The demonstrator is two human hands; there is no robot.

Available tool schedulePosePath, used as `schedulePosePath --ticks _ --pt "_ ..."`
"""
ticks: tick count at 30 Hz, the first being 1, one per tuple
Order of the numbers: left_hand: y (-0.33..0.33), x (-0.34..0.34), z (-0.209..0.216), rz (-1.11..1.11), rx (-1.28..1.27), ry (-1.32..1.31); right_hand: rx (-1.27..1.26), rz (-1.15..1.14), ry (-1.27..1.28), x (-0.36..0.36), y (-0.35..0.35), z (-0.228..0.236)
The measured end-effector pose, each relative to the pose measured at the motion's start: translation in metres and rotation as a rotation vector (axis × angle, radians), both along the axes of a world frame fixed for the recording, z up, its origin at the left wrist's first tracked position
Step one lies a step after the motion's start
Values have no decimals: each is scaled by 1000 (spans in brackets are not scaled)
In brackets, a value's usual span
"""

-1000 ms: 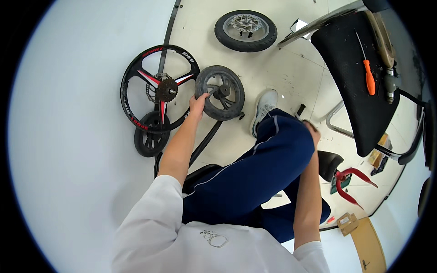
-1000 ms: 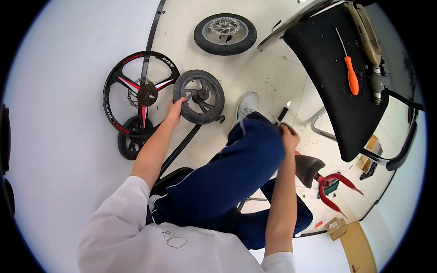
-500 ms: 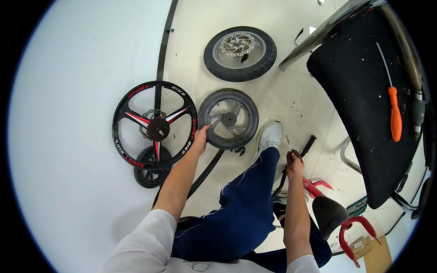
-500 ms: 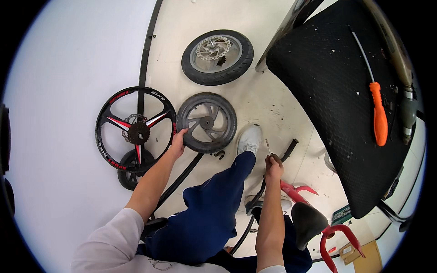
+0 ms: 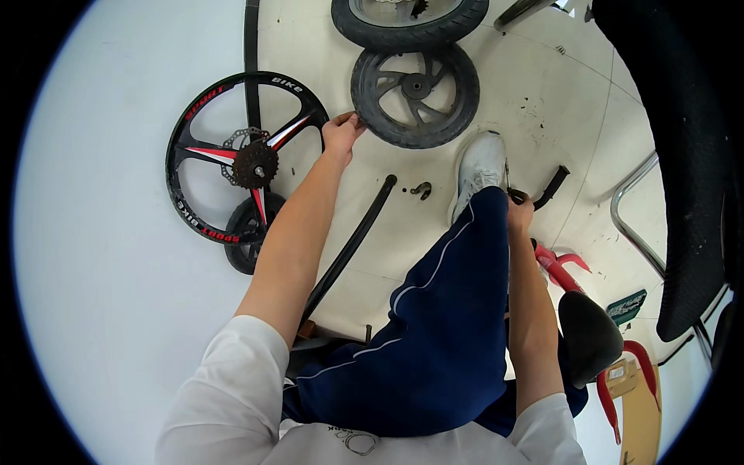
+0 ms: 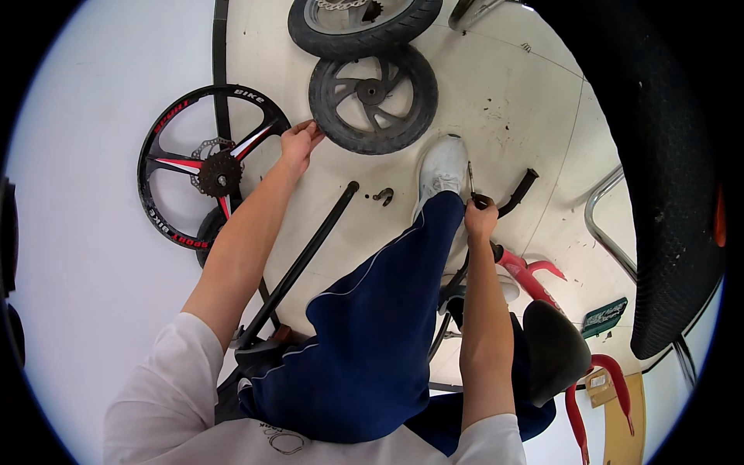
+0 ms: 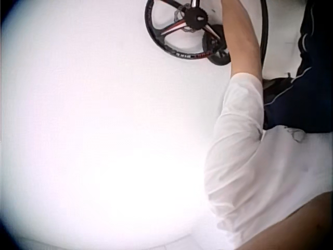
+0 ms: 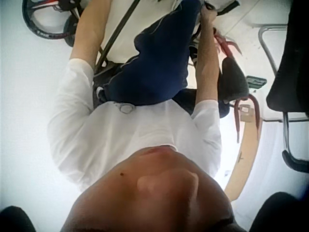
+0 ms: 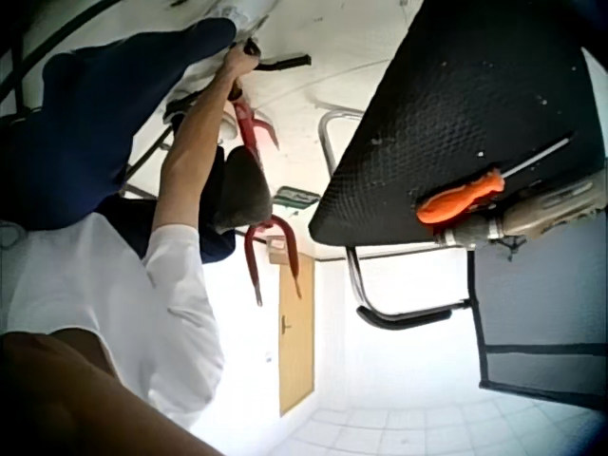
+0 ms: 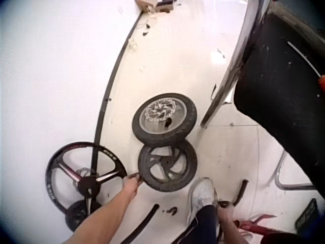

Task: The person assembles a red scooter frame by attaching the handlebar, inserting a metal rod, and tightening bolts with a screwdriver and wrench. They then attach a wheel to the frame.

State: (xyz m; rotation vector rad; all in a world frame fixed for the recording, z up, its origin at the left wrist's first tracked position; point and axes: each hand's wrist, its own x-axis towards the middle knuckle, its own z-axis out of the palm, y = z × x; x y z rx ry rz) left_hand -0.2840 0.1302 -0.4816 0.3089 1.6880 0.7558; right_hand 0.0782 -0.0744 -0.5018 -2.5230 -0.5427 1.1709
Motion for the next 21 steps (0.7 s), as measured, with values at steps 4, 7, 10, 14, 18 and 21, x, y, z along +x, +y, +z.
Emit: schedulePosePath --ticks 4,7,10,14,18,21 --pt "-30 -2 13 -342 -57 184 28 32 32 -1 -7 -3" --pt "-52 12 23 -545 -52 150 52 1 76 -2 -7 2" --pt "-71 33 26 -725 -113 115 34 22 99 3 -8 6" --pt "-75 78 36 -759 -165 51 95 62 37 0 26 40" --pt "-58 127 57 -592 -115 -156 345 299 405 -11 75 69" --pt "-42 157 70 -555 -87 -253 360 362 622 -29 112 95"
